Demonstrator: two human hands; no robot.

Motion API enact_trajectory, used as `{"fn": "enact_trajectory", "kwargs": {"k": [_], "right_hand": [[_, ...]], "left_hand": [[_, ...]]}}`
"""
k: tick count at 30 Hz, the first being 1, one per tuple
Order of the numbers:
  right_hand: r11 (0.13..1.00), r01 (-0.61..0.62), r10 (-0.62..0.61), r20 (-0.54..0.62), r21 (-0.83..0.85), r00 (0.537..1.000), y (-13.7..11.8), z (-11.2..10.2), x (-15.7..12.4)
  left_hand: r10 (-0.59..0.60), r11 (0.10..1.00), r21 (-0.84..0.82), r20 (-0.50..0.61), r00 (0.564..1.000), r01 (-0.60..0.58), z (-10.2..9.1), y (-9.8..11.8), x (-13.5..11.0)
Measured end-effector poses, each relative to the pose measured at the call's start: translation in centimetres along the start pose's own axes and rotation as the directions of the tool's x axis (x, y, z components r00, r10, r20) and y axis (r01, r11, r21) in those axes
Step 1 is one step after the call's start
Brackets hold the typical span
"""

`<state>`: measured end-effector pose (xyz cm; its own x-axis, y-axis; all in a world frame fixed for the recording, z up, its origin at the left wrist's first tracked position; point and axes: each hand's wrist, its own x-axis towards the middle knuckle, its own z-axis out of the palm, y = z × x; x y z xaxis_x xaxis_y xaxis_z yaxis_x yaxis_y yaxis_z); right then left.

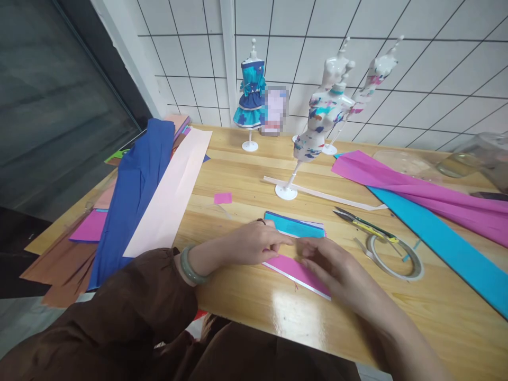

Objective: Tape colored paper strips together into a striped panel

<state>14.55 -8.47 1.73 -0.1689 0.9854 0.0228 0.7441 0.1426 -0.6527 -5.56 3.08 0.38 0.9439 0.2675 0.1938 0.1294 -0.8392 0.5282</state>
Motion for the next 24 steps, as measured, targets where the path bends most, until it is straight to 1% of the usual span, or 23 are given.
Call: {"fn": "enact_trajectory", "kwargs": {"k": [4, 7, 10, 12, 14, 16, 17, 19, 20, 22, 24], "right_hand": [[0.999, 0.019, -0.017, 0.033, -0.047, 0.999, -0.5, 0.2, 0.0], [0.998, 0.029, -0.027, 0.034, -0.063, 0.999, -0.3, 0.5, 0.0], [1.0, 0.0, 0.0, 0.017, 0.006, 1.0, 0.0, 0.8, -0.1], [0.998, -0.033, 0.033, 0.014, 0.048, 0.999, 0.1, 0.8, -0.1], [0.996, -0.057, 0.056, 0.011, 0.073, 0.998, 0.2, 0.6, -0.2], [0.996, -0.048, 0.049, -0.008, 0.081, 0.999, 0.4, 0.4, -0.2], [0.996, -0.035, 0.037, -0.029, 0.077, 0.999, 0.5, 0.3, -0.3], [0.998, -0.009, 0.014, -0.073, 0.063, 0.997, 0.6, 0.1, -0.3], [0.998, -0.006, 0.011, -0.092, 0.057, 0.996, 0.7, 0.1, -0.4], [0.998, -0.012, 0.019, -0.126, 0.056, 0.992, 0.7, 0.1, -0.4], [0.998, -0.019, 0.028, -0.145, 0.064, 0.989, 0.6, 0.0, -0.3]], "left_hand": [[0.023, 1.0, -0.015, -0.032, 0.999, -0.023, 0.0, -0.1, 0.1], [0.015, 0.998, -0.066, -0.1, 0.995, -0.022, 0.0, -0.3, 0.1], [-0.04, 0.985, -0.17, -0.168, 0.985, 0.011, -0.1, -0.2, 0.1], [-0.108, 0.959, -0.28, -0.193, 0.975, 0.051, -0.2, 0.0, 0.1], [-0.192, 0.907, -0.408, -0.177, 0.965, 0.106, -0.4, 0.3, 0.0], [-0.27, 0.843, -0.507, -0.108, 0.957, 0.181, -0.7, 0.5, 0.0], [-0.3, 0.819, -0.529, -0.067, 0.951, 0.221, -0.8, 0.6, -0.1], [-0.338, 0.799, -0.53, -0.006, 0.941, 0.284, -1.0, 0.6, -0.1], [-0.347, 0.799, -0.522, 0.005, 0.938, 0.298, -1.0, 0.6, -0.1], [-0.351, 0.801, -0.518, -0.002, 0.936, 0.299, -0.8, 0.4, -0.1], [-0.359, 0.783, -0.551, -0.023, 0.933, 0.288, -0.6, 0.2, 0.0]]}}
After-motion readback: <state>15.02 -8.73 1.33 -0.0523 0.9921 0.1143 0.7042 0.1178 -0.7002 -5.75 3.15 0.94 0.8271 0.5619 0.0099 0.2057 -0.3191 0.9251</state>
